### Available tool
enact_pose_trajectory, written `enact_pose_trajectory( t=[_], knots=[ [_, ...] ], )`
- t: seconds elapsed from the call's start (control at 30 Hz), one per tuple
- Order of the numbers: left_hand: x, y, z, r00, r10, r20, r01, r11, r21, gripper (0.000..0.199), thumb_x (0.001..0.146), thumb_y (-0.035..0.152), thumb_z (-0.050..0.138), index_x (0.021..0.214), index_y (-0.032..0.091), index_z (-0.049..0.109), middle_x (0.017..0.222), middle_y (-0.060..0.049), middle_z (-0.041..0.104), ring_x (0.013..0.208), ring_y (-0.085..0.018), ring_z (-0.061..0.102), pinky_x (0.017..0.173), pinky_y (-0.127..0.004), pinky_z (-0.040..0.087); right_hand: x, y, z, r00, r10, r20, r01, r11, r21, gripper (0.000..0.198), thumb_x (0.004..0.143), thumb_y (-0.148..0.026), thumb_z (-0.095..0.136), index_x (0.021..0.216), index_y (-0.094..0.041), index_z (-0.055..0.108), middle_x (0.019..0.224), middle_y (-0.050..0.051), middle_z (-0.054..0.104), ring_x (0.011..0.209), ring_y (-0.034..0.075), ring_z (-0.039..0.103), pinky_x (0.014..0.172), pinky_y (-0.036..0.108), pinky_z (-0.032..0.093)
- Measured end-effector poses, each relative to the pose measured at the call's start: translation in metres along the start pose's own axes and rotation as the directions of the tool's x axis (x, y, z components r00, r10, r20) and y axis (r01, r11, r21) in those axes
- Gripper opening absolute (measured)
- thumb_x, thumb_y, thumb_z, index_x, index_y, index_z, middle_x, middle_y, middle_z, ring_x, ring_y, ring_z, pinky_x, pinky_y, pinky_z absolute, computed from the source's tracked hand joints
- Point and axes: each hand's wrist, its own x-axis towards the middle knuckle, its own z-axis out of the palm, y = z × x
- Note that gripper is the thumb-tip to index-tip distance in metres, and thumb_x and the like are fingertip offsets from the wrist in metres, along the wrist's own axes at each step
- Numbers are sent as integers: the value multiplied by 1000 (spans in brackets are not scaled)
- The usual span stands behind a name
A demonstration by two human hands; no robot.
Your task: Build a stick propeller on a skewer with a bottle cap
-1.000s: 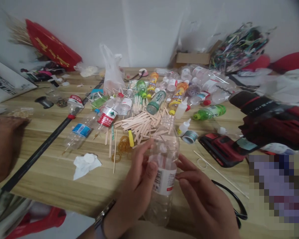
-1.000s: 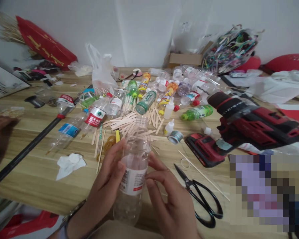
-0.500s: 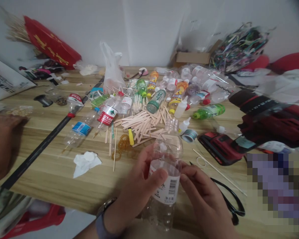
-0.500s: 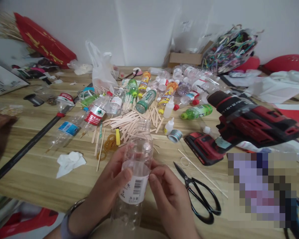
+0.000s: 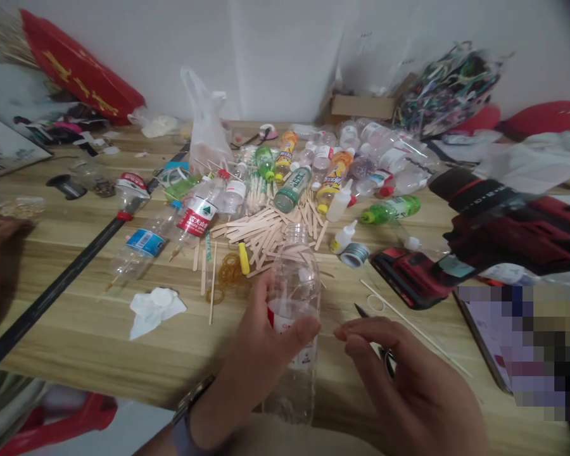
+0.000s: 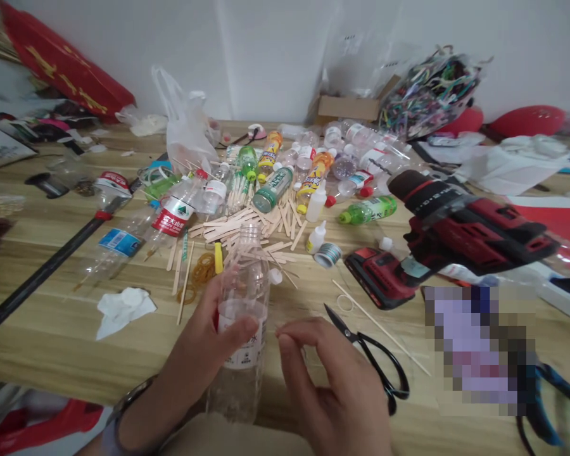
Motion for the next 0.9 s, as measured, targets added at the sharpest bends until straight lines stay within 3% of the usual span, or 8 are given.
enact_pose_trajectory(
  t=[0.47,0.67,0.9],
  knots=[
    [-6,3,6,999,-16,-38,21,991,132,94,72,50,79,145,30,23,138,-12,50,116,-34,59,97,-51,46,15,-14,-2,992,-51,113,71,982,-176,23,90,-30,54,68,-25,56,57,-3,58,51,14,55,56,26,48],
    [-8,4,8,999,19,-34,-14,990,142,96,72,50,78,146,28,22,139,-14,50,119,-35,57,94,-49,49,14,-12,-1,992,-55,113,77,977,-198,25,90,-29,53,66,-25,58,55,-4,55,48,13,52,56,26,47],
    [-12,2,12,996,70,-62,-60,986,156,93,75,45,77,147,27,22,139,-16,49,122,-37,54,102,-57,42,13,-11,-1,990,-72,118,98,967,-235,24,89,-25,53,65,-24,56,55,-4,56,51,13,54,57,26,46]
  ],
)
